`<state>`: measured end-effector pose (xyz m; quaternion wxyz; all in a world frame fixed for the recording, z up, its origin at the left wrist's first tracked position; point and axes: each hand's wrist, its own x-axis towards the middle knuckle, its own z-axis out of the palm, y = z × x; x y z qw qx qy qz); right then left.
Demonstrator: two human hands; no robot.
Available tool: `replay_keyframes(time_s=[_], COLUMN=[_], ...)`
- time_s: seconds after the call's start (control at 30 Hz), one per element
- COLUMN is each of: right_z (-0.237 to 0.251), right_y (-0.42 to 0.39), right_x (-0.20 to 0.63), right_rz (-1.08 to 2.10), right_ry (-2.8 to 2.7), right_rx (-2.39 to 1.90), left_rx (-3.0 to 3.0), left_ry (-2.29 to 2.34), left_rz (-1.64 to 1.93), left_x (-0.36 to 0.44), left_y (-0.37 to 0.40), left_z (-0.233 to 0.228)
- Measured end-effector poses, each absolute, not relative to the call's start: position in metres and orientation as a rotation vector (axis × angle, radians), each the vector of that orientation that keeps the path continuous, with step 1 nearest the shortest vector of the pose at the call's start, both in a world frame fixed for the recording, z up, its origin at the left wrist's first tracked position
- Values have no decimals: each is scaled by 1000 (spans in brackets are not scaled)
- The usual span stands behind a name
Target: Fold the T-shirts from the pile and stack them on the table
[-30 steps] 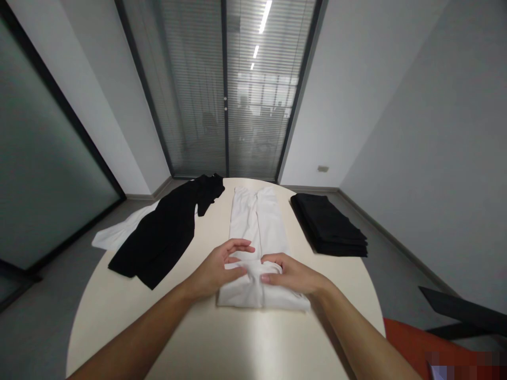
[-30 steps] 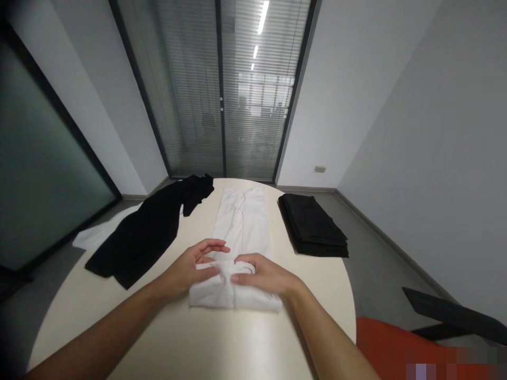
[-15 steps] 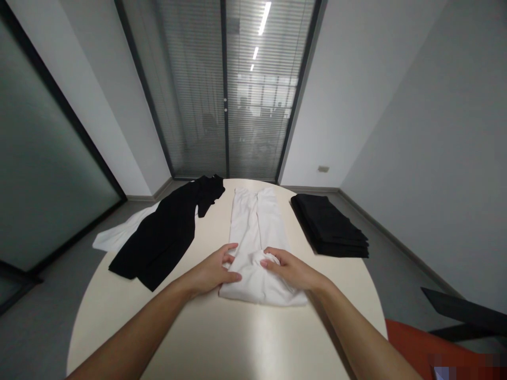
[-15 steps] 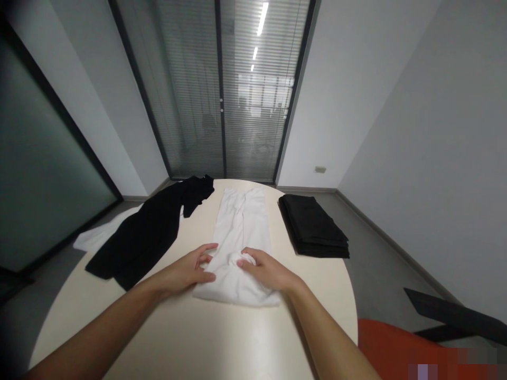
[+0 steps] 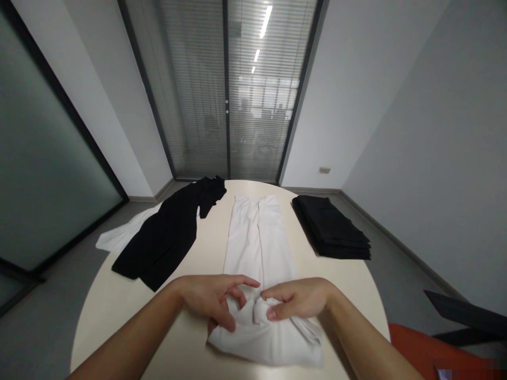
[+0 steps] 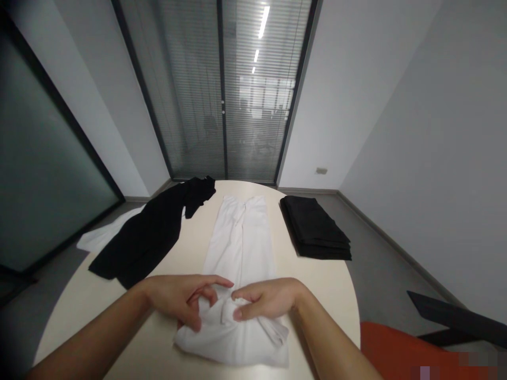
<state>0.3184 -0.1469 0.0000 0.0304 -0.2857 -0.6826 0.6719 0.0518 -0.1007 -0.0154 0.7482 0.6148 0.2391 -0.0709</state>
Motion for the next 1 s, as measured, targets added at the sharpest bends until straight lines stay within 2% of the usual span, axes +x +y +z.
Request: replay_keyframes(time_s=[0.13,0.37,0.5,0.77,1.0], right_z=[4,15,7,-36,-27], right_y=[-145,-118,-94,-85,-101], right_x=[322,330,327,327,324], right_rz=[1927,1147,904,860,1193], right_ry=[-2005,-2094,-2112,-2155,-2089], right_rx=[-996,-1310,-1383,-1363,-1273], left_rx=[1390,1422,1389,1490,1503], left_ry=[509,846,974,1028,1034], left_rz=[55,921,1088,1010,803], left_x=[50,73,87,87,78], left_y=[-98,-82,-69,-63,-80], left_z=[-8,-26,-50,-73,-56])
